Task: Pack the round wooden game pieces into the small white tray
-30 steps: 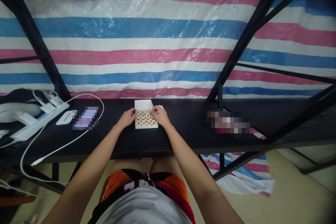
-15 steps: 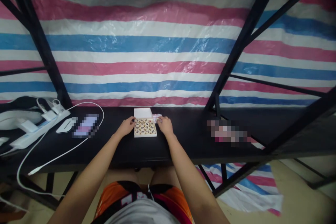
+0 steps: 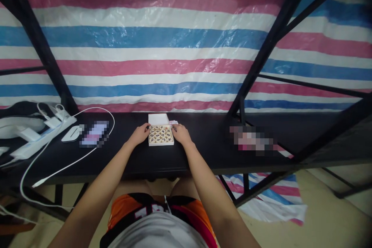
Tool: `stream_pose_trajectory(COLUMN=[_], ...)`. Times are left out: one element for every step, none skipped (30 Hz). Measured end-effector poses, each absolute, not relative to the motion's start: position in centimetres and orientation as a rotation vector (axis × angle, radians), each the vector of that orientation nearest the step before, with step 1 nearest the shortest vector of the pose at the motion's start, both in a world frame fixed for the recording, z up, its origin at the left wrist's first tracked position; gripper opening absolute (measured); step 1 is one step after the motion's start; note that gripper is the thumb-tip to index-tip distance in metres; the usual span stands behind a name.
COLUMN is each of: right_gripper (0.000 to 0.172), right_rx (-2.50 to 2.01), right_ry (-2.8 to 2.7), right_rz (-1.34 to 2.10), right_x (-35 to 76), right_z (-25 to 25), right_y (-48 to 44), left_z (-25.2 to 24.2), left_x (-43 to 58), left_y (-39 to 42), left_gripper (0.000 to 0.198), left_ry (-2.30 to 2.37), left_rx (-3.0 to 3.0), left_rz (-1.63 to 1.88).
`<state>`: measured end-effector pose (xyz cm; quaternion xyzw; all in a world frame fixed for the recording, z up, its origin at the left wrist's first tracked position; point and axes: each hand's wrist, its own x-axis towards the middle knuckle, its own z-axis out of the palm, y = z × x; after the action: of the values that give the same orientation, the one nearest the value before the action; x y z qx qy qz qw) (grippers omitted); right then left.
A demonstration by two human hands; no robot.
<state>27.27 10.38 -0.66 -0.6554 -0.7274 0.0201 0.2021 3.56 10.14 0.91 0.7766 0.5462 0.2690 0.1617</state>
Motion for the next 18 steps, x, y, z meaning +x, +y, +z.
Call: stream_pose_trajectory(right_gripper=[0.032, 0.031, 0.030, 0.029, 0.028, 0.027, 0.027, 0.026, 0.025, 0.024, 0.023, 0.022, 0.021, 0.020, 0.019, 0.018, 0.017, 0.016], right_rx=[-1.815, -1.804, -1.797, -1.792, -1.787, -1.775, -1.754, -1.730, -1.702, -1.678, -1.659, -1.650, -1.646, -1.644, -1.642, -1.641, -1.639, -1.639], right_ry=[-2.041, -2.045, -2.042, -2.031, -2.012, -1.992, -1.974, -1.961, -1.959, -1.963, -1.969, -1.973, -1.974, -1.973, -1.970, -1.966, -1.963, -1.962], right_rz=[0.045, 0.031, 0.015, 0.000, -0.013, -0.018, -0.014, 0.003, 0.031, 0.065, 0.100, 0.131, 0.153, 0.169, 0.179, 0.186, 0.195, 0.206], right_x=[27.27, 27.27, 27.29, 27.31, 27.34, 27.37, 27.40, 27.43, 27.46, 27.49, 27.51, 27.55, 27.58, 27.61, 27.64, 27.66, 27.67, 27.66], right_z=[-0.67, -0.67, -0.66, -0.63, -0.59, -0.55, -0.52, -0.51, -0.52, -0.55, -0.59, -0.65, -0.72, -0.78, -0.83, -0.87, -0.89, -0.90], right_y=[10.39, 10.43, 10.47, 10.52, 10.56, 10.59, 10.61, 10.62, 10.63, 10.63, 10.64, 10.66, 10.68, 10.70, 10.73, 10.76, 10.78, 10.80], left_z=[0.89, 0.88, 0.87, 0.87, 0.87, 0.87, 0.88, 0.90, 0.92, 0.94, 0.95, 0.97, 0.98, 0.98, 0.99, 0.99, 1.00, 1.01], left_x=[3.55, 3.54, 3.52, 3.50, 3.48, 3.46, 3.45, 3.45, 3.46, 3.48, 3.49, 3.51, 3.53, 3.54, 3.54, 3.54, 3.54, 3.54], left_y=[10.14, 10.15, 10.16, 10.17, 10.19, 10.20, 10.21, 10.21, 10.20, 10.18, 10.16, 10.14, 10.13, 10.12, 10.13, 10.13, 10.14, 10.14], left_gripper=[0.034, 0.034, 0.034, 0.034, 0.034, 0.035, 0.035, 0.035, 0.035, 0.035, 0.035, 0.035, 0.035, 0.035, 0.035, 0.035, 0.035, 0.034], left_ry=[1.557, 1.557, 1.557, 1.559, 1.558, 1.557, 1.556, 1.557, 1.560, 1.562, 1.564, 1.564, 1.561, 1.557, 1.555, 1.556, 1.556, 1.557], left_rx=[2.215, 2.213, 2.211, 2.210, 2.211, 2.213, 2.215, 2.216, 2.217, 2.217, 2.216, 2.214, 2.214, 2.214, 2.214, 2.216, 2.218, 2.221], left_rz=[0.768, 0.770, 0.770, 0.770, 0.768, 0.768, 0.767, 0.766, 0.764, 0.764, 0.762, 0.762, 0.762, 0.762, 0.763, 0.763, 0.762, 0.761])
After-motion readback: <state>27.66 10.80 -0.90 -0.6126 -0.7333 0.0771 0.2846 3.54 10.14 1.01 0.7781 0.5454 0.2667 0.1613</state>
